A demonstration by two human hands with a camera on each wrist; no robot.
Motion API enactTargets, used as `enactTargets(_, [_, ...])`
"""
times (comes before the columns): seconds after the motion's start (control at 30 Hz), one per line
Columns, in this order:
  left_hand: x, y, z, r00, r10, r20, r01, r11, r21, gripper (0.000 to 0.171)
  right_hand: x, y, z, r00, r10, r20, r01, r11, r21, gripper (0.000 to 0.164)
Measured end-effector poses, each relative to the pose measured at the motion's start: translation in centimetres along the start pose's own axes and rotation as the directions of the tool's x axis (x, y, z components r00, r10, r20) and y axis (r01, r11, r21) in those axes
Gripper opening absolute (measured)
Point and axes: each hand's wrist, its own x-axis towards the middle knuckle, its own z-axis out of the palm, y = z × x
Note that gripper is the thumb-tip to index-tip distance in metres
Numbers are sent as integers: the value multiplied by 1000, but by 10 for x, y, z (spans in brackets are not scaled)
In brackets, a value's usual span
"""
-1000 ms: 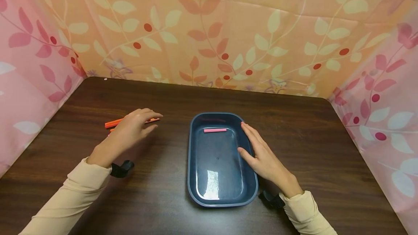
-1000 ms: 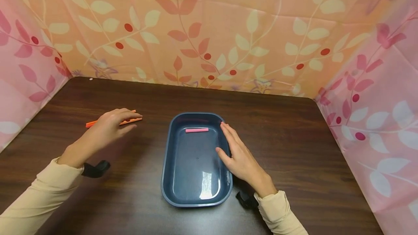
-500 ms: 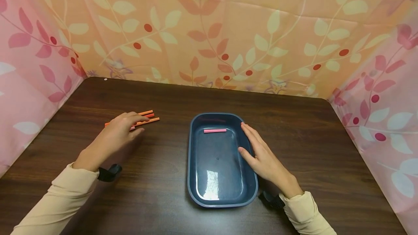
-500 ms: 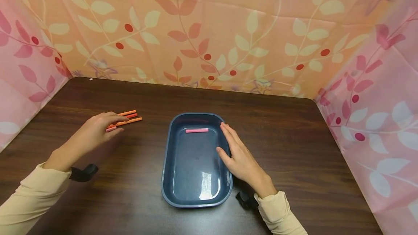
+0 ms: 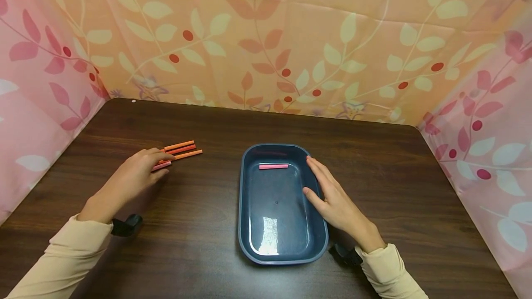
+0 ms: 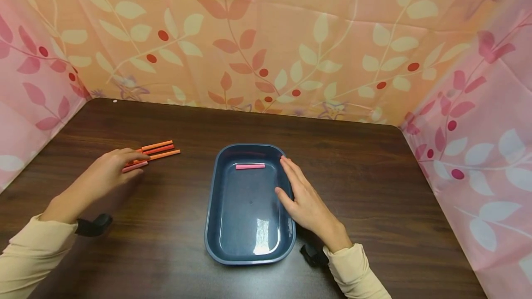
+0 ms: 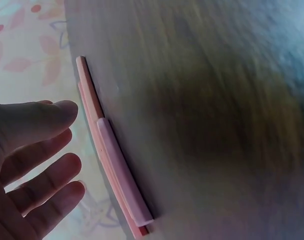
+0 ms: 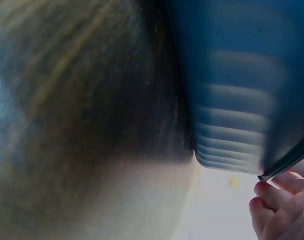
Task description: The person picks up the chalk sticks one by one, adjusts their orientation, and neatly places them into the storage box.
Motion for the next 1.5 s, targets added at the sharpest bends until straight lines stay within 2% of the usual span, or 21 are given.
enactTargets(0.27, [-5,-9,1,1000,14,-21,-13,999,32,32,0,0,0,1000,2,0,-2,1000,-4,71])
enactTargets(0.53, [-10,-15,3,999,-35,14,34,998,47,35,0,-2,-1,1000,15,9,-15,1000,-5,71])
enactTargets(0.83, [-10,-19,5,998,-37,44,34,997,67,32,1,0,0,1000,15,5,-15,1000,3,72])
enactTargets(1.03, [-10,-21,5,998,-45,42,42,996,78,34,1,0,0,1000,16,4,-16,1000,6,73])
enactTargets(1.23, [-11,-24,7,1000,-1,9,0,999,52,29,1,-1,0,1000,11,6,-11,1000,2,73])
enactTargets(1.5, [-14,-27,7,997,-37,67,34,998,49,32,0,0,0,1000,13,1,-13,1000,0,74])
